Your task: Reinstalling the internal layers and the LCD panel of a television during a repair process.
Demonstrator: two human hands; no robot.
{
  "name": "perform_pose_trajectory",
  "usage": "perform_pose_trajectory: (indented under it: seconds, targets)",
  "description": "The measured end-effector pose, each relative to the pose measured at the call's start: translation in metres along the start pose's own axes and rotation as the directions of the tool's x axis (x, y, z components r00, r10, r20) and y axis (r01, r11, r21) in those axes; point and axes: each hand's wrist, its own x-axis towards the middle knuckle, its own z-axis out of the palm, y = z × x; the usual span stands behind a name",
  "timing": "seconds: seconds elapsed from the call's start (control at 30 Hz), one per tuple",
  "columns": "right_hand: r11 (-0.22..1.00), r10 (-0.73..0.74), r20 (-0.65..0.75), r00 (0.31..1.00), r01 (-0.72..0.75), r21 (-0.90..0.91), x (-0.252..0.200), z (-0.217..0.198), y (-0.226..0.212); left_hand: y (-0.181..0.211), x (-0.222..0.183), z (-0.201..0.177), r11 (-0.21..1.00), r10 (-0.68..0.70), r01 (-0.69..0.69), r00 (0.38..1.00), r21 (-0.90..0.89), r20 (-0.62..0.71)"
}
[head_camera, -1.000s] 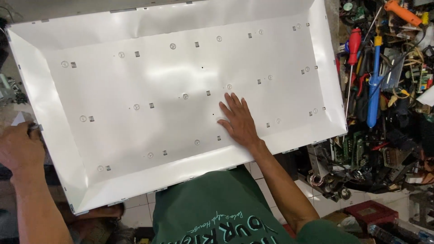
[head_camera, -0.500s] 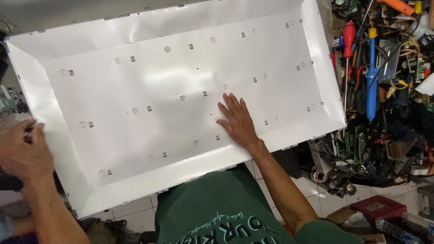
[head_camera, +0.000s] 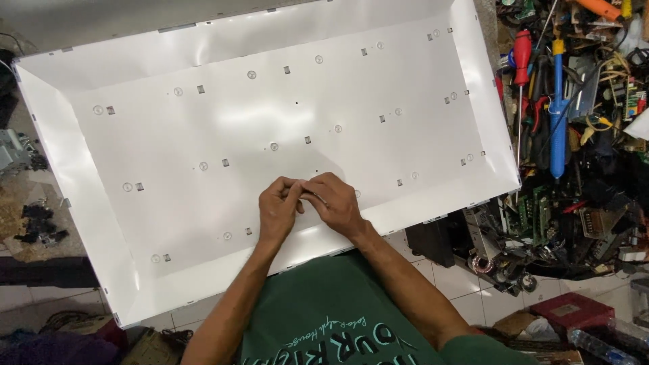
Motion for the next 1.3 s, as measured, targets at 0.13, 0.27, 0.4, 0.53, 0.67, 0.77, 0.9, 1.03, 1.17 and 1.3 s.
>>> perform_pose_trajectory:
  seconds: [0.13, 0.27, 0.4, 0.53, 0.67, 0.77, 0.9, 1.03, 1.17, 1.3]
  targets:
    - [0.992, 0.104, -0.046, 0.994, -0.100, 0.075, -0.011, 0.000, 0.011, 0.012, -0.005, 0.008, 0.999, -0.035, 0.035, 0.998, -0.005, 0.045]
    - [0.974, 0.213, -0.012, 0.977, -0.212, 0.081, -0.016, -0.005, 0.028, 0.027, -0.008, 0.011, 0.994, -0.102, 0.105, 0.991, -0.031, 0.089]
    - [0.913, 0.295, -0.141, 0.945, -0.322, -0.252, -0.007, -0.041, 0.071, 0.013, -0.004, 0.002, 0.980, 0.133, -0.143, 0.988, 0.136, 0.081]
    - [0.847, 0.317, -0.352, 0.881, -0.430, -0.313, 0.012, -0.103, 0.125, -0.014, -0.004, -0.024, 0.786, 0.369, -0.346, 0.927, 0.513, 0.059]
    - [0.837, 0.318, -0.396, 0.862, -0.451, -0.310, 0.024, -0.113, 0.157, -0.019, -0.006, -0.038, 0.529, 0.498, -0.478, 0.844, 0.701, 0.199]
    - [0.820, 0.324, -0.415, 0.850, -0.471, -0.326, 0.027, -0.114, 0.173, -0.041, -0.005, -0.042, 0.443, 0.482, -0.492, 0.836, 0.750, 0.263]
    - [0.822, 0.321, -0.426, 0.846, -0.472, -0.320, 0.028, -0.116, 0.185, -0.049, -0.008, -0.045, 0.430, 0.457, -0.495, 0.841, 0.755, 0.290]
    - [0.837, 0.335, -0.417, 0.845, -0.470, -0.279, 0.030, -0.113, 0.174, -0.049, -0.011, -0.056, 0.459, 0.458, -0.490, 0.845, 0.741, 0.276]
    - [0.852, 0.374, -0.355, 0.857, -0.469, -0.233, 0.029, -0.100, 0.161, -0.049, -0.014, -0.086, 0.452, 0.488, -0.438, 0.851, 0.777, 0.195]
    - [0.889, 0.375, -0.211, 0.903, -0.415, -0.195, 0.031, -0.069, 0.129, -0.047, -0.022, -0.120, 0.439, 0.500, -0.358, 0.860, 0.824, 0.107]
